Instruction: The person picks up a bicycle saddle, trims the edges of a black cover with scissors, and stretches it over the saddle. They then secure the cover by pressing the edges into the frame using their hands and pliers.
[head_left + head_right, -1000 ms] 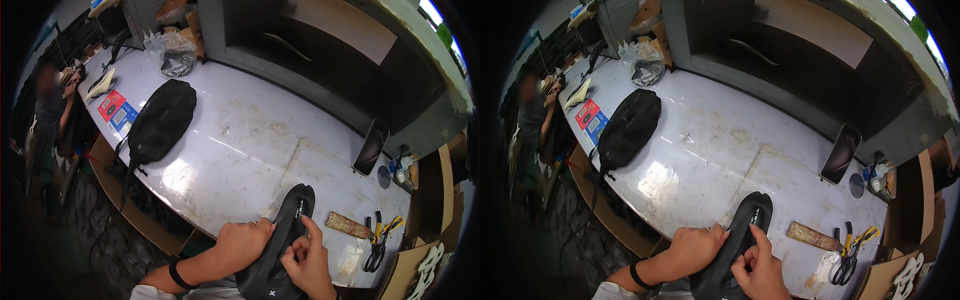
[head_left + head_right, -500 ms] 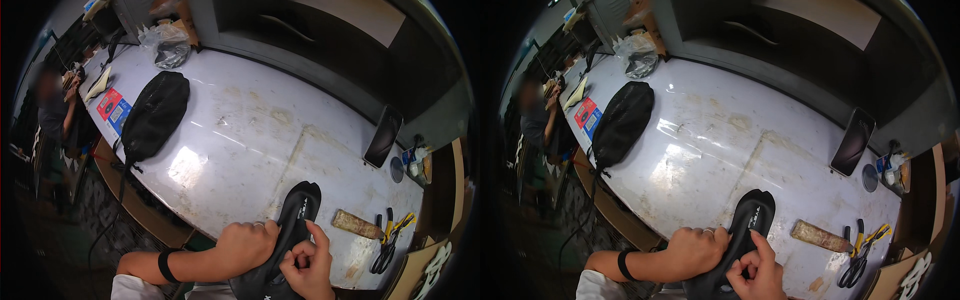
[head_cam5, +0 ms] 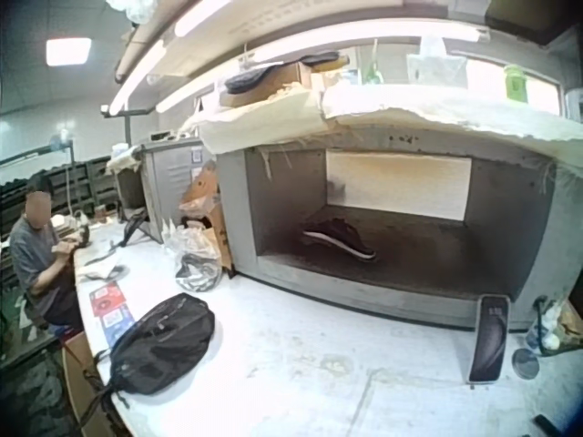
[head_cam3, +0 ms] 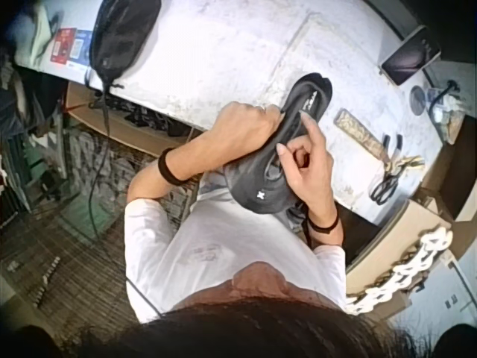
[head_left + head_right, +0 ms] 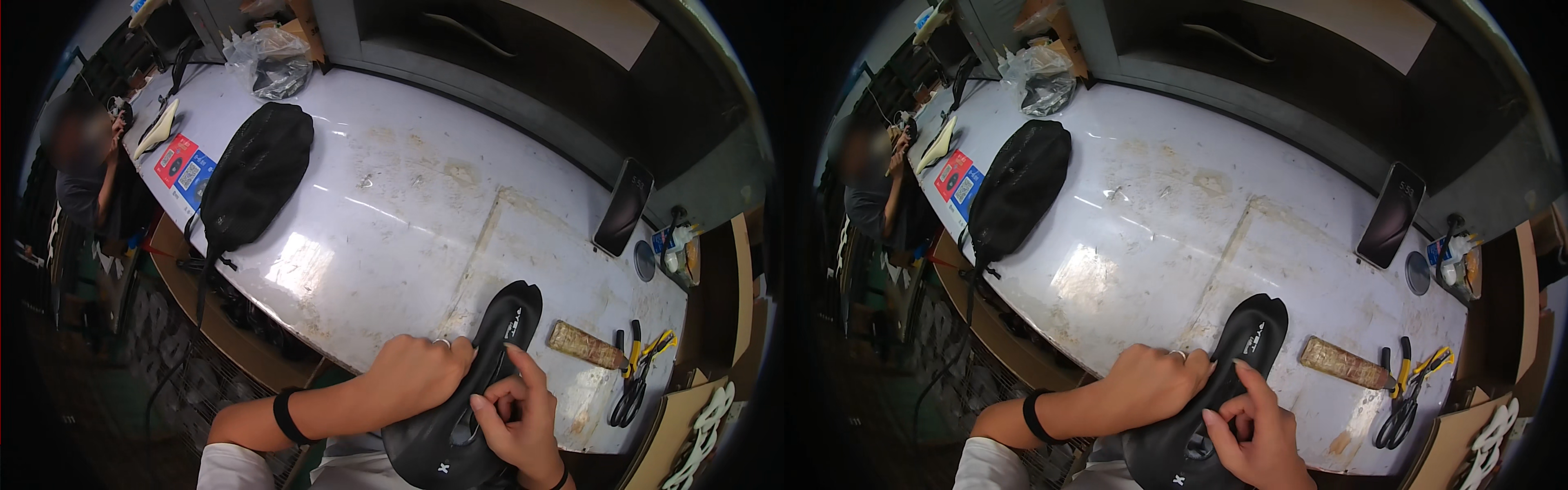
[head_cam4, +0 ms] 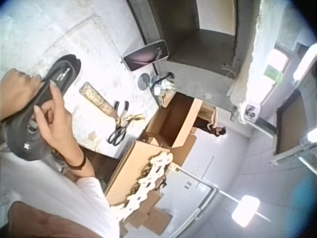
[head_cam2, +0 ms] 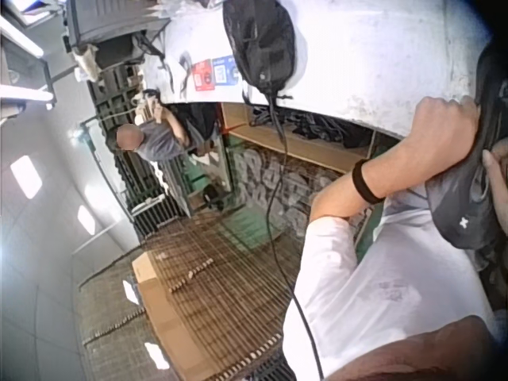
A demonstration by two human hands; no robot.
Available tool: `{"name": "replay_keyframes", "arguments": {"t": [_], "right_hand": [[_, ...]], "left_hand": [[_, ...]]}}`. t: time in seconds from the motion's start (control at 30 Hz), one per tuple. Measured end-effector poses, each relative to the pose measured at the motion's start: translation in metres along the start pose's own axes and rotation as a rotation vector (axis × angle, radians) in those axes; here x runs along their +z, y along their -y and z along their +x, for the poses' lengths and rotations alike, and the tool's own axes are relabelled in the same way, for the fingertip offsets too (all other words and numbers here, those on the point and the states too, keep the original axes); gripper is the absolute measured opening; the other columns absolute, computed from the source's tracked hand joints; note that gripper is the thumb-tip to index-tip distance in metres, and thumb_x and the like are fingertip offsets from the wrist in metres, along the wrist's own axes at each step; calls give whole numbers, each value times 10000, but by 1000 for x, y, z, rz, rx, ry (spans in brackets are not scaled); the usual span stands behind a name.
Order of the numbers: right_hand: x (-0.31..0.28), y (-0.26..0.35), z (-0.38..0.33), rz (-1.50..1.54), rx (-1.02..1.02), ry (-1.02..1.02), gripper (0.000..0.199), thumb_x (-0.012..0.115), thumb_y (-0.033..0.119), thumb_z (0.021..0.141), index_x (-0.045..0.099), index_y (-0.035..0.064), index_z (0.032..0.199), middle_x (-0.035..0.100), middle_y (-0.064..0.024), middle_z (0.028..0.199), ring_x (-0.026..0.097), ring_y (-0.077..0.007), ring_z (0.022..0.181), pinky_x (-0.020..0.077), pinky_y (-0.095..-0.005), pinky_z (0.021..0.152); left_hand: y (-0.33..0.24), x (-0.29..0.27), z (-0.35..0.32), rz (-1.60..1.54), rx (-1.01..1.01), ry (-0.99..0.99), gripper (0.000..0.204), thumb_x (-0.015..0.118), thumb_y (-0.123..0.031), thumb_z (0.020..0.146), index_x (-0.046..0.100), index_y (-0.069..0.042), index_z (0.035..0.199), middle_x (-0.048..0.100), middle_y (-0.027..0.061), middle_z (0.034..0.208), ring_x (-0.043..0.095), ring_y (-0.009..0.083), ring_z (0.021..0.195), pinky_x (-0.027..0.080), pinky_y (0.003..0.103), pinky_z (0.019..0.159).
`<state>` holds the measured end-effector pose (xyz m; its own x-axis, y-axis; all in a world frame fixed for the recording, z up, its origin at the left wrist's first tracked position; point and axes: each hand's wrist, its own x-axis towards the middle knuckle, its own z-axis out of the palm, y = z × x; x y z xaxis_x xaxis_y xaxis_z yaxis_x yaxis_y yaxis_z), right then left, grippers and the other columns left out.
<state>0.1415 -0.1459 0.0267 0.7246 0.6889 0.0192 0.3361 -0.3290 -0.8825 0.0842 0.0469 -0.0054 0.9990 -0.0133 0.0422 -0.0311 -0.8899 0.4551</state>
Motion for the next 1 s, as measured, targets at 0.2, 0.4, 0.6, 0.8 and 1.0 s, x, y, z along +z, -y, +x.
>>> {"name": "replay_keyframes", "arguments": {"t": [0.2, 0.4, 0.6, 0.8, 1.0], "right_hand": [[12, 9, 1, -141, 6, -84, 634, 848, 13, 814, 567, -1, 1382, 620, -33, 639, 456, -55, 484, 337, -220, 469], [14, 11, 2, -168, -12, -82, 577, 835, -5, 812, 603, -1, 1340, 624, -32, 650, 448, -59, 494, 323, -231, 471], [15, 11, 1, -183, -3, -95, 568, 828, -6, 809, 608, 0, 1333, 616, -27, 648, 442, -61, 495, 316, -237, 473], [15, 15, 2, -243, -11, -79, 524, 828, 2, 810, 619, 3, 1291, 606, -22, 648, 452, -66, 500, 318, -239, 474], [14, 3, -9, -223, 59, -61, 444, 832, 17, 811, 651, -6, 1216, 638, -53, 689, 538, -123, 529, 398, -273, 496]], "left_hand": [[-1, 8, -5, 13, 13, -72, 207, 624, -207, 936, 550, -72, 797, 646, 107, 566, 673, 268, 482, 498, 387, 417], [3, -6, -11, -178, -164, -6, 276, 604, -337, 1025, 599, -62, 998, 661, 129, 603, 694, 341, 565, 527, 446, 505], [17, -43, -42, -612, -302, 286, 359, 627, -353, 1030, 566, -73, 1247, 681, 162, 685, 695, 428, 739, 527, 464, 669], [13, -38, -66, -1297, -568, 114, 329, 713, -123, 995, 561, -38, 1273, 456, -71, 650, 399, 22, 627, 341, 229, 589], [-25, -28, -74, -952, -178, -124, 302, 741, -66, 956, 645, -37, 1241, 638, 13, 796, 627, 106, 706, 503, 275, 679]]}}
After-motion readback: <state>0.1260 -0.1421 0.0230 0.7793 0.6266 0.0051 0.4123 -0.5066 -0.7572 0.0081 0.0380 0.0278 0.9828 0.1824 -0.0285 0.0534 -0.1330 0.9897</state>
